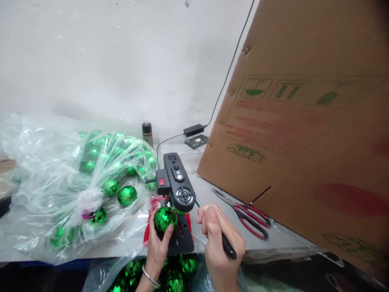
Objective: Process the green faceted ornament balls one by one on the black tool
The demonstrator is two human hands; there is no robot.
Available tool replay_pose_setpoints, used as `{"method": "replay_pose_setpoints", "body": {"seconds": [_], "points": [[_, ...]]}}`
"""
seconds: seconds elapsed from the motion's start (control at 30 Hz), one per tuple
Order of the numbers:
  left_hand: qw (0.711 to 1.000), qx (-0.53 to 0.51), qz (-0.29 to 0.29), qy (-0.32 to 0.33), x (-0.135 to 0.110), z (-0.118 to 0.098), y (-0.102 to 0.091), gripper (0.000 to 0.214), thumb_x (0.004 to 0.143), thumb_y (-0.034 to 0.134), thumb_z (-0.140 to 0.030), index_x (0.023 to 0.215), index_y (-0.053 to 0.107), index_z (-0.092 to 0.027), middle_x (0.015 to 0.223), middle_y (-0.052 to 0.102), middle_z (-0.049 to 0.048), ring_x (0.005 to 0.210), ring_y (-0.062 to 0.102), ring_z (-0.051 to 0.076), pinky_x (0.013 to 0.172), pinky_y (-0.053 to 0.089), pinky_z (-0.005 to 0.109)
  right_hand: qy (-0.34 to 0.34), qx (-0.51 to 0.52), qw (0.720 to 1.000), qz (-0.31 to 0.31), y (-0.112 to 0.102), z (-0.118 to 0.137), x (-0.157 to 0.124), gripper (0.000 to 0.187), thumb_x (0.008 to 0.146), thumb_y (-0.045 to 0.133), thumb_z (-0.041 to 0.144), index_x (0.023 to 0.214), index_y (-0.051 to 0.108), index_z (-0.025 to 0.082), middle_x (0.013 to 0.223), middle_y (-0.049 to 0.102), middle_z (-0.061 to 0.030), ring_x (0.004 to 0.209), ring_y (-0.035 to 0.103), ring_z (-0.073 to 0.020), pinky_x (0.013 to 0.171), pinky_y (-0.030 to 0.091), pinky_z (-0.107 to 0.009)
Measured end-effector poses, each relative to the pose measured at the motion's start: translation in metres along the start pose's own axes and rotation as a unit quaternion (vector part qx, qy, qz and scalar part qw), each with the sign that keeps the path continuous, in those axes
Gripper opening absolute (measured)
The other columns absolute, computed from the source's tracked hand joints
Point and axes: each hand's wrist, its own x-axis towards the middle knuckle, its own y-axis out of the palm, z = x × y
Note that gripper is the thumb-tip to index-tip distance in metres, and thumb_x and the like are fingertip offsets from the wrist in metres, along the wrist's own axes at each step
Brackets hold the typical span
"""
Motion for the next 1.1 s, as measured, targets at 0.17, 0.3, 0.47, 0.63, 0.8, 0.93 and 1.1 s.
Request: {"method": "replay_pose_setpoints", "body": {"seconds": [0.17, 0.3, 0.47, 0.63, 0.8, 0.93, 1.1], "points": [[0.996, 0.063, 0.017, 0.066, -0.004, 0.013, 0.003, 0.086, 0.091, 0.082, -0.062, 0.158, 0.053, -0.018, 0.163, 0.064, 0.0245, 0.158, 0.058, 0.048, 0.135, 0.042, 0.070, -0.009, 0.004, 1.000, 0.009, -0.001, 0.001, 0.000, 0.041, 0.118, 0.049, 0.015, 0.078, 0.051, 0.024, 0.069, 0.052, 0.0055, 0.061, 0.055, -0.0090, 0.060, 0.045, -0.022], [0.990, 0.090, 0.031, 0.107, -0.007, 0.022, 0.006, 0.081, 0.089, 0.086, -0.053, 0.156, 0.055, -0.019, 0.160, 0.066, 0.0235, 0.154, 0.062, 0.048, 0.131, 0.047, 0.071, -0.013, 0.001, 1.000, 0.011, -0.001, 0.001, -0.001, 0.039, 0.118, 0.048, 0.014, 0.081, 0.053, 0.024, 0.070, 0.053, 0.0055, 0.062, 0.056, -0.0089, 0.060, 0.045, -0.022], [0.981, 0.124, 0.056, 0.138, -0.011, 0.028, 0.012, 0.079, 0.090, 0.085, -0.046, 0.158, 0.054, -0.020, 0.162, 0.065, 0.0245, 0.154, 0.063, 0.047, 0.129, 0.052, 0.070, -0.011, -0.001, 1.000, 0.007, 0.000, 0.002, 0.000, 0.039, 0.118, 0.048, 0.015, 0.080, 0.053, 0.024, 0.070, 0.054, 0.0056, 0.061, 0.056, -0.0089, 0.060, 0.045, -0.022], [0.979, 0.122, 0.064, 0.148, -0.009, 0.028, 0.012, 0.079, 0.090, 0.085, -0.045, 0.157, 0.054, -0.019, 0.163, 0.064, 0.0255, 0.155, 0.063, 0.047, 0.129, 0.052, 0.070, -0.005, -0.009, 1.000, 0.004, 0.000, 0.002, 0.000, 0.040, 0.119, 0.048, 0.017, 0.079, 0.052, 0.024, 0.070, 0.051, 0.0060, 0.060, 0.054, -0.0085, 0.059, 0.044, -0.022], [0.979, 0.124, 0.087, 0.134, -0.005, 0.025, 0.010, 0.081, 0.088, 0.085, -0.044, 0.158, 0.053, -0.018, 0.162, 0.065, 0.0263, 0.152, 0.065, 0.047, 0.127, 0.054, 0.070, 0.004, -0.010, 1.000, 0.003, -0.001, 0.002, 0.000, 0.040, 0.119, 0.049, 0.019, 0.079, 0.053, 0.024, 0.070, 0.051, 0.0059, 0.060, 0.054, -0.0084, 0.058, 0.044, -0.021], [0.980, 0.135, 0.084, 0.121, -0.005, 0.027, 0.010, 0.081, 0.089, 0.084, -0.047, 0.157, 0.053, -0.017, 0.161, 0.067, 0.0266, 0.153, 0.065, 0.048, 0.128, 0.053, 0.072, 0.008, -0.012, 1.000, 0.003, 0.000, 0.003, 0.001, 0.041, 0.119, 0.049, 0.019, 0.078, 0.052, 0.024, 0.070, 0.051, 0.0058, 0.060, 0.054, -0.0083, 0.056, 0.044, -0.020], [0.980, 0.128, 0.088, 0.122, -0.004, 0.033, 0.010, 0.080, 0.089, 0.083, -0.051, 0.156, 0.054, -0.017, 0.161, 0.067, 0.0258, 0.155, 0.064, 0.048, 0.129, 0.051, 0.074, -0.006, -0.004, 1.000, 0.005, -0.002, 0.000, -0.003, 0.040, 0.118, 0.048, 0.016, 0.079, 0.054, 0.024, 0.071, 0.054, 0.0047, 0.060, 0.056, -0.0092, 0.056, 0.044, -0.022]]}}
